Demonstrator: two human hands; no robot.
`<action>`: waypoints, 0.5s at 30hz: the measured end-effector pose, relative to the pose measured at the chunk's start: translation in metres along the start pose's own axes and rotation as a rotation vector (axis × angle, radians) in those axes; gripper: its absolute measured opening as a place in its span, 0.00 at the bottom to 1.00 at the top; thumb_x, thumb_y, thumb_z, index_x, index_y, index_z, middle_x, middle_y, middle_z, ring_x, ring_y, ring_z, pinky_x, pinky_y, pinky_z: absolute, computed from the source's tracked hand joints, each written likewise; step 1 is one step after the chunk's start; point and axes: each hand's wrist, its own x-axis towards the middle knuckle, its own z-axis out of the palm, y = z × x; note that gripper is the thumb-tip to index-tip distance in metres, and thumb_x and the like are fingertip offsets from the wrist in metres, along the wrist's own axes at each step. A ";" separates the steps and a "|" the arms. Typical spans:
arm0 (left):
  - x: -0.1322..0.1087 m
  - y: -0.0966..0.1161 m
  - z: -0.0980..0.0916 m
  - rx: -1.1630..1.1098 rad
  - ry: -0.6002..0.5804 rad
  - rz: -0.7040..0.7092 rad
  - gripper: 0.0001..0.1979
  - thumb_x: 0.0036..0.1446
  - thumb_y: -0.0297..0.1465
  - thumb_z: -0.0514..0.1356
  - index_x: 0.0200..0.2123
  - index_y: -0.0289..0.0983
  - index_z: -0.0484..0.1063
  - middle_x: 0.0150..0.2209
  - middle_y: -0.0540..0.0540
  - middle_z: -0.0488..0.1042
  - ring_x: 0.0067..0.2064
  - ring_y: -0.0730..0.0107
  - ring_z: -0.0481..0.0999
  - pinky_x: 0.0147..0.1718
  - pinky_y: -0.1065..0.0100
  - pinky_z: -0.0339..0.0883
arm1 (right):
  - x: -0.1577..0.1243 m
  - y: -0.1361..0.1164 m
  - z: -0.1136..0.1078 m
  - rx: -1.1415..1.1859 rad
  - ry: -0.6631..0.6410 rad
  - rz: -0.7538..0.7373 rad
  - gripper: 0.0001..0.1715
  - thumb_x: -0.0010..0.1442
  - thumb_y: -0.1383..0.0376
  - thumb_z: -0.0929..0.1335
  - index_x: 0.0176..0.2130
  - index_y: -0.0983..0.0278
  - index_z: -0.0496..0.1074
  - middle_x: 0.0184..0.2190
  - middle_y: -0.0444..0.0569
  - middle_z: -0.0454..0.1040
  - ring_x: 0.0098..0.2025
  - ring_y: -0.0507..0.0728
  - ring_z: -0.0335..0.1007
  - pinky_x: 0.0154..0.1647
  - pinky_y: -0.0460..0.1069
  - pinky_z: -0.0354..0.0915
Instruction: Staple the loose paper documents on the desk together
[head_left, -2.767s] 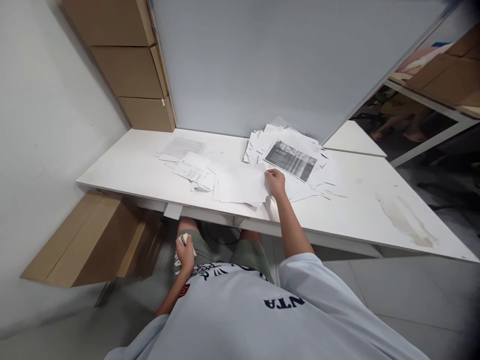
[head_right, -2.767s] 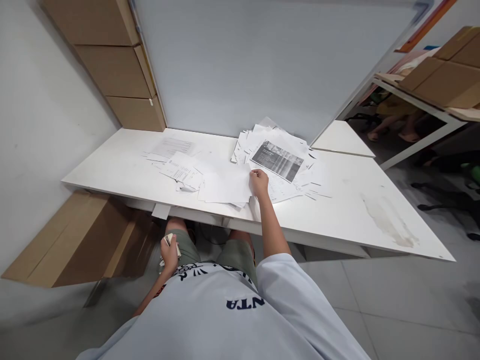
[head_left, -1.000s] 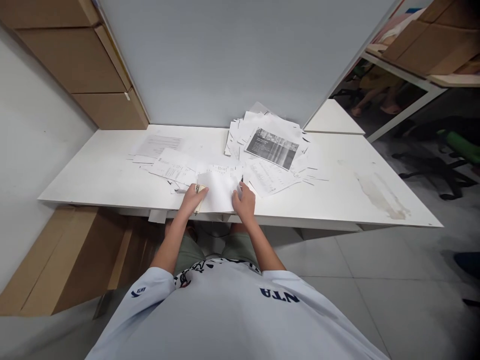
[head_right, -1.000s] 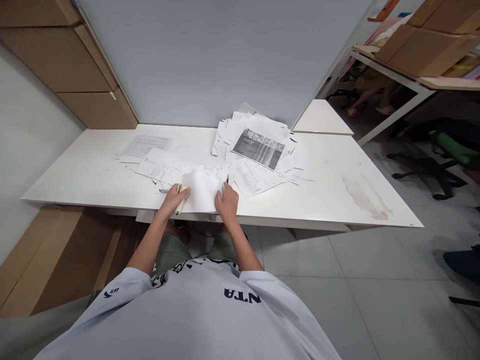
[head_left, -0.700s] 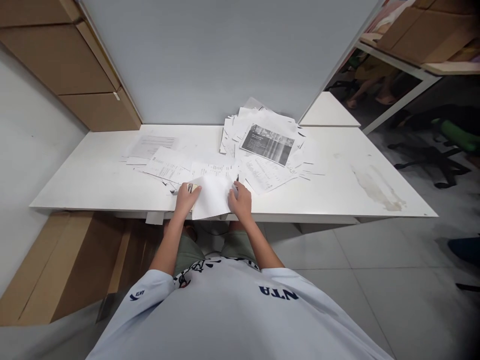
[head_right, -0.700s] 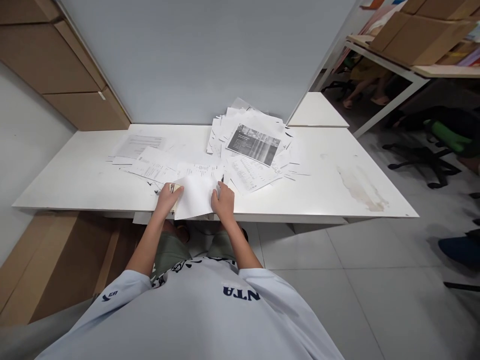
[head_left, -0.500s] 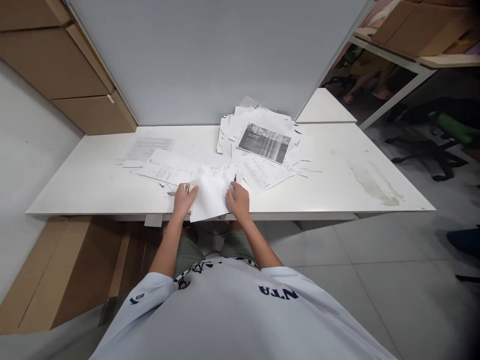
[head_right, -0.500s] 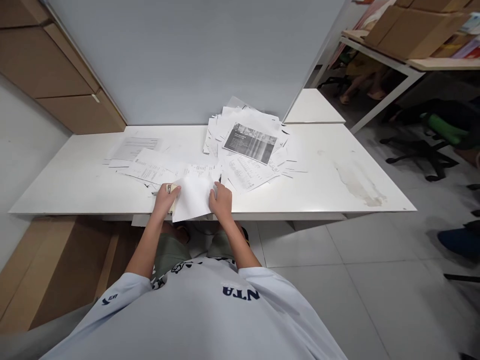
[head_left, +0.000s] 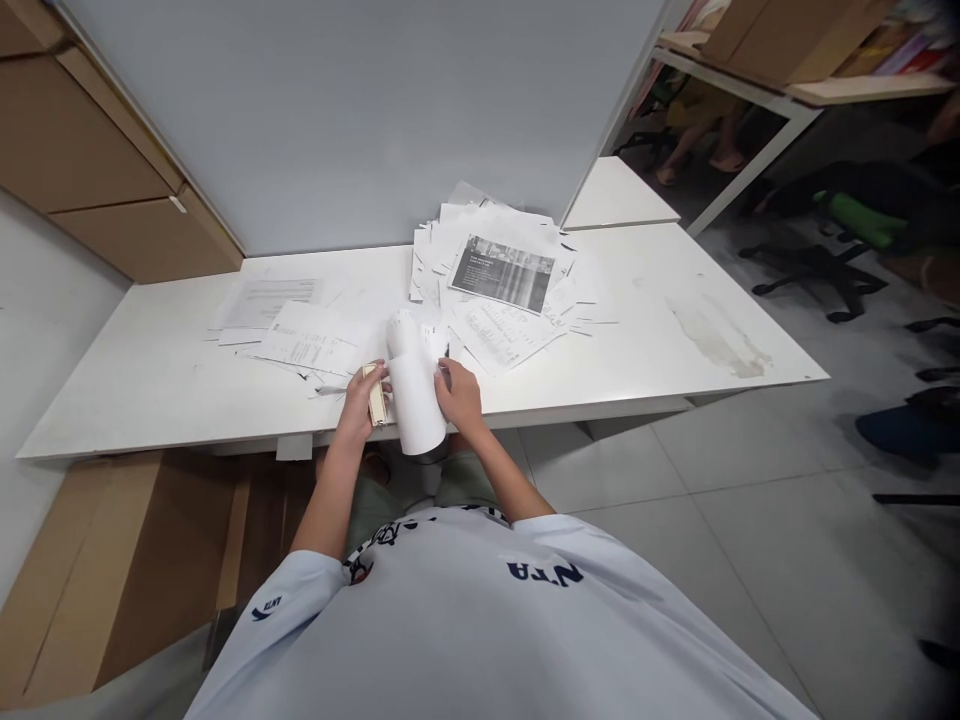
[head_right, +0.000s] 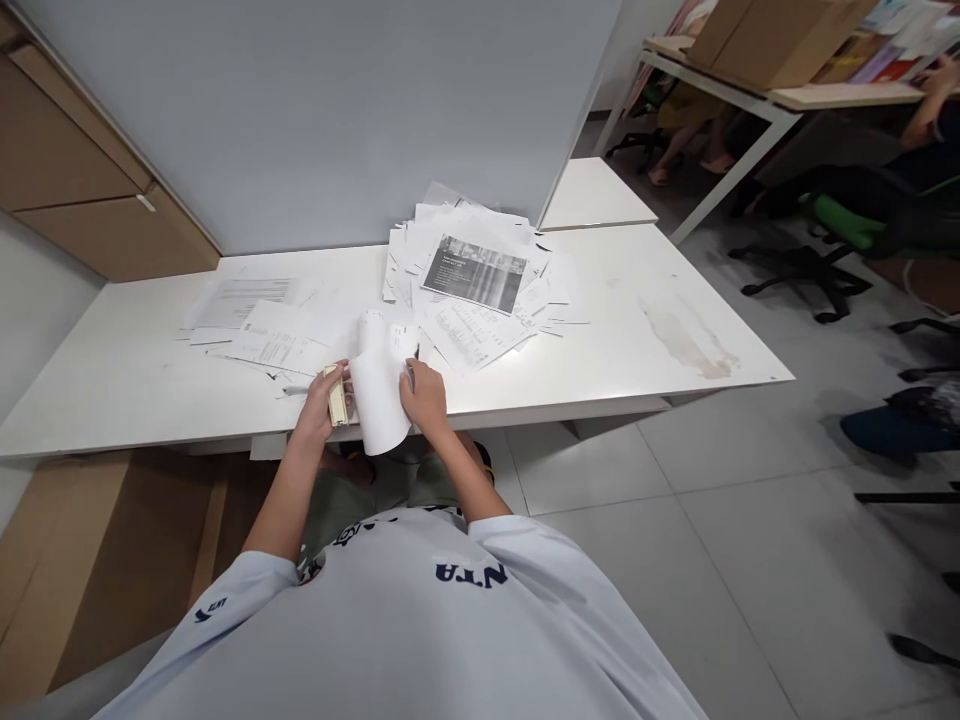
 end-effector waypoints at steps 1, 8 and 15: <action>0.001 -0.003 0.002 -0.027 0.024 0.035 0.22 0.42 0.38 0.71 0.40 0.36 0.73 0.29 0.50 0.73 0.24 0.76 0.70 0.18 0.76 0.60 | 0.000 0.000 -0.001 0.011 -0.012 0.000 0.21 0.65 0.59 0.61 0.53 0.65 0.70 0.48 0.57 0.77 0.49 0.64 0.73 0.54 0.60 0.65; -0.001 -0.018 0.003 -0.102 0.118 0.122 0.26 0.43 0.38 0.71 0.46 0.39 0.71 0.32 0.51 0.75 0.27 0.73 0.74 0.26 0.73 0.68 | 0.004 -0.004 -0.007 -0.033 -0.136 -0.031 0.26 0.66 0.54 0.61 0.56 0.65 0.69 0.52 0.57 0.75 0.52 0.66 0.69 0.57 0.62 0.61; -0.006 -0.015 -0.001 -0.245 0.019 -0.159 0.18 0.50 0.39 0.67 0.42 0.36 0.73 0.24 0.51 0.72 0.20 0.74 0.69 0.17 0.72 0.62 | 0.006 -0.009 -0.013 -0.113 -0.238 -0.057 0.31 0.65 0.49 0.62 0.59 0.64 0.68 0.51 0.57 0.75 0.54 0.68 0.65 0.57 0.63 0.59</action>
